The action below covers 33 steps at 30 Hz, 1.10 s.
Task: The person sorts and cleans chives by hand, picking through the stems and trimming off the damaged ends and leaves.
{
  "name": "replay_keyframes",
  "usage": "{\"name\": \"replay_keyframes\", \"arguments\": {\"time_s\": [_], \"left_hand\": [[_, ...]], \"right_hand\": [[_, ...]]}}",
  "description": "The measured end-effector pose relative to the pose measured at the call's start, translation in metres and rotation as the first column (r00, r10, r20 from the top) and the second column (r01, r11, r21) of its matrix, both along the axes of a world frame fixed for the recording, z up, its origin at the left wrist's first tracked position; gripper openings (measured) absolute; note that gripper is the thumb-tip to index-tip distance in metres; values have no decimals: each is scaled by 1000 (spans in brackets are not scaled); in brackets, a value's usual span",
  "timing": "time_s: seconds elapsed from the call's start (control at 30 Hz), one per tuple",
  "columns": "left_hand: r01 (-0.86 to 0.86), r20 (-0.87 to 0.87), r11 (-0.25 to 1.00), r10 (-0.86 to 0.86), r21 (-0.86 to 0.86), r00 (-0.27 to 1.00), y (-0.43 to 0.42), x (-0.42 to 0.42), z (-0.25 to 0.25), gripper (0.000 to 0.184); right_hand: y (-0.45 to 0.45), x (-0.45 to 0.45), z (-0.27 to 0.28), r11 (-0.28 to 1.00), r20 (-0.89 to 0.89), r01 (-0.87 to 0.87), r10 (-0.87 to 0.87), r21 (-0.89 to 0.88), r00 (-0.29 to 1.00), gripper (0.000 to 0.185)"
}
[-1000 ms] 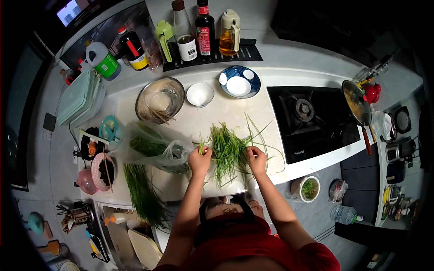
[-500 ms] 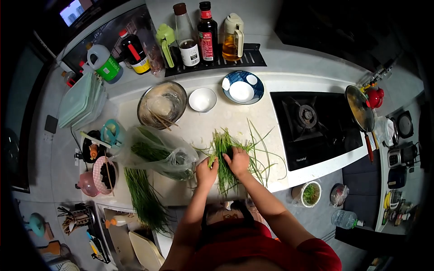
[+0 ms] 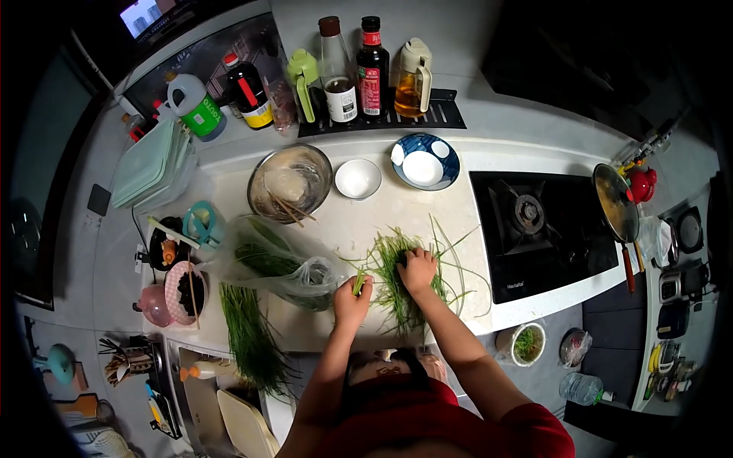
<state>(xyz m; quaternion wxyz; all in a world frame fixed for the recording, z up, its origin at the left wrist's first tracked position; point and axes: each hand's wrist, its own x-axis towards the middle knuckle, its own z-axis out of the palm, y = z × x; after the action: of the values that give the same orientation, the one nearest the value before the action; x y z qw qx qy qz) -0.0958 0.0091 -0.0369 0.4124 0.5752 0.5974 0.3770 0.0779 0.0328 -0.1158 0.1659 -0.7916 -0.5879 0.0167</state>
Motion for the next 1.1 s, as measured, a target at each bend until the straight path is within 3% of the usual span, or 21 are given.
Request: {"name": "replay_keyframes", "arguments": {"time_s": [0.07, 0.17, 0.23, 0.27, 0.33, 0.4, 0.43, 0.53, 0.57, 0.67, 0.77, 0.87, 0.9, 1.03, 1.1], "left_hand": [[1, -10, 1000, -1, 27, 1000, -1, -3, 3, 17], [-18, 72, 999, 15, 42, 997, -2, -5, 11, 16], [-43, 141, 998, 38, 34, 989, 0, -3, 15, 15], [-62, 163, 998, 57, 24, 985, 1, -1, 14, 15], [-81, 204, 996, 75, 21, 976, 5, 2, 12, 17], [-79, 244, 996, 67, 39, 967, 11, 7, 10, 19], [-37, 285, 999, 45, -34, 957, 12, 11, 25, 20], [-12, 232, 1000, 13, -9, 973, 17, 22, 48, 23], [-24, 353, 998, 3, 56, 936, 20, 28, 37, 23], [60, 451, 993, -8, -101, 892, 22, 31, 44, 20], [116, 506, 981, -22, -156, 863, 22, 33, 51, 16], [186, 511, 959, -52, -216, 858, 22, 29, 51, 18], [197, 526, 945, -33, -259, 850, 22, 27, 54, 19], [212, 581, 930, 2, -300, 814, 20, 26, 64, 22], [201, 577, 934, 7, -296, 817, 20, 24, 65, 22]], "right_hand": [[6, -1, -8, 996, -6, 54, -54, -78, 999, 16], [4, -1, 2, 987, -279, 53, -8, 155, 960, 15], [2, 1, 5, 961, -492, 60, 85, 271, 866, 13], [-1, 0, 5, 966, -705, 93, 108, 241, 701, 10], [-9, -6, 25, 979, -965, 124, 129, 160, 228, 7], [-21, -10, 64, 996, -988, 49, 73, 80, 137, 9], [-24, -11, 70, 996, -995, 44, 77, 81, 70, 10], [-35, -11, 94, 998, -997, -5, 65, 66, -52, 13], [-38, -11, 99, 998, -995, -26, 57, 59, -79, 13], [-43, -10, 102, 998, -983, -55, 21, 31, -182, 15], [-46, 2, 107, 981, -870, -189, -132, -46, -475, 19], [-46, -7, 119, 994, -966, -107, -47, -20, -252, 22], [-45, -9, 115, 999, -995, -33, -15, -12, -101, 20], [-39, -7, 96, 975, -987, 179, 111, 130, 115, 17], [-38, -5, 94, 958, -983, 236, 135, 162, 126, 17]]}}
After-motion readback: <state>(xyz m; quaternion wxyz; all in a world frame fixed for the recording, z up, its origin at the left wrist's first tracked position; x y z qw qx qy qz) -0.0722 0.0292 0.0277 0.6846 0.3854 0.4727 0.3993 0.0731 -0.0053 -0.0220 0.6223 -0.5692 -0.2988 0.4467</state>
